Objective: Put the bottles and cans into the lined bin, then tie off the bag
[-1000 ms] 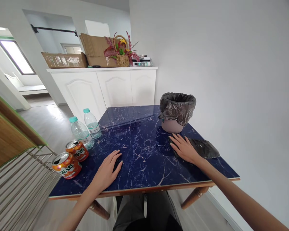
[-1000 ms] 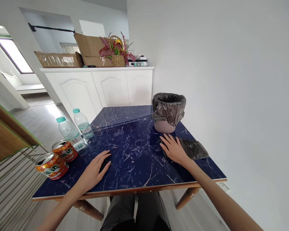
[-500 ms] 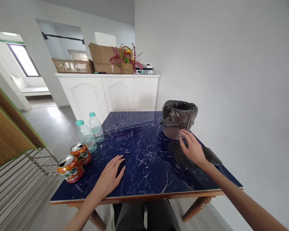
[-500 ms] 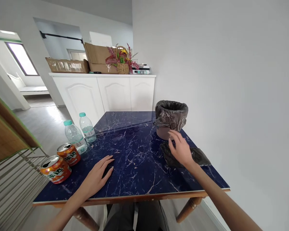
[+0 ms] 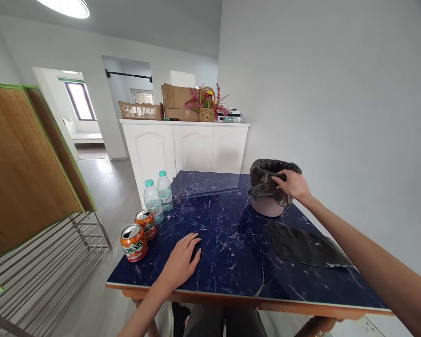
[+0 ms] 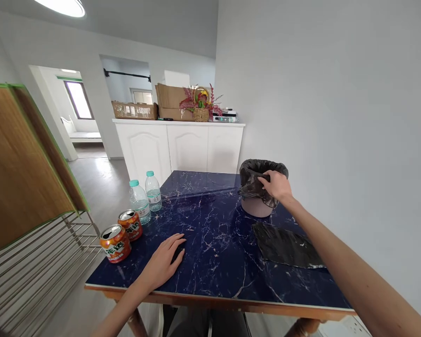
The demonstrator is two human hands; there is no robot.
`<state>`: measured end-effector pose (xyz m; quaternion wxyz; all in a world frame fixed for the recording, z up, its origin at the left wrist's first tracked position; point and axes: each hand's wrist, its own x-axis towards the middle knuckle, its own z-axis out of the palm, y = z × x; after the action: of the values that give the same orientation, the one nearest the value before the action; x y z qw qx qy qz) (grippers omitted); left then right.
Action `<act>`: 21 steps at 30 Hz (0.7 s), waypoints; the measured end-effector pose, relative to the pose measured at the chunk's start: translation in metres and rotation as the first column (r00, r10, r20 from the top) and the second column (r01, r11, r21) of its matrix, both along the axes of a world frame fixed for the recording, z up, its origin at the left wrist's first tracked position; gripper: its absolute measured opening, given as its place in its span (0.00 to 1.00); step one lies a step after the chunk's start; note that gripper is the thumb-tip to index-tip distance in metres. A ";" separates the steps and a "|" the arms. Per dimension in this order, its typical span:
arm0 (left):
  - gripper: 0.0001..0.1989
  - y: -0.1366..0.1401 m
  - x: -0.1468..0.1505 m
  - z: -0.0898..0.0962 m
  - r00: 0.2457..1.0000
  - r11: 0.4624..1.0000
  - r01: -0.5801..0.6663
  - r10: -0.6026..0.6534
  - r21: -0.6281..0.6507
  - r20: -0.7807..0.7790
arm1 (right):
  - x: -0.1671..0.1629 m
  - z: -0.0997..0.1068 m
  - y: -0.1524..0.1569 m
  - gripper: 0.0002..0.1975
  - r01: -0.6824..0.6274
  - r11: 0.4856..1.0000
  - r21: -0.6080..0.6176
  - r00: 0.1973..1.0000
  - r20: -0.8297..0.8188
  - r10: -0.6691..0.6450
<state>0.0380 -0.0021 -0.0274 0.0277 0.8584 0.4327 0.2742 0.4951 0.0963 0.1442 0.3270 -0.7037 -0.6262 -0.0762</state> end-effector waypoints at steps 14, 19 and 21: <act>0.19 -0.003 0.000 0.005 1.000 0.999 0.007 -0.008 -0.049 -0.014 | -0.095 0.006 -0.092 0.19 -0.459 0.889 0.013 0.878 -0.144 0.455; 0.18 -0.005 -0.001 0.007 1.000 0.999 0.023 -0.023 -0.035 -0.001 | -0.104 0.005 -0.113 0.22 -0.542 0.835 0.095 0.819 -0.162 0.550; 0.18 -0.005 -0.001 0.007 1.000 0.999 0.017 -0.017 -0.039 0.000 | -0.098 -0.008 -0.120 0.23 -0.526 0.823 0.215 0.792 -0.228 0.566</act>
<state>0.0367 -0.0075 -0.0204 0.0465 0.8614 0.4307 0.2653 0.3971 -0.0240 0.1359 0.4692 -0.4712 -0.7427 0.0787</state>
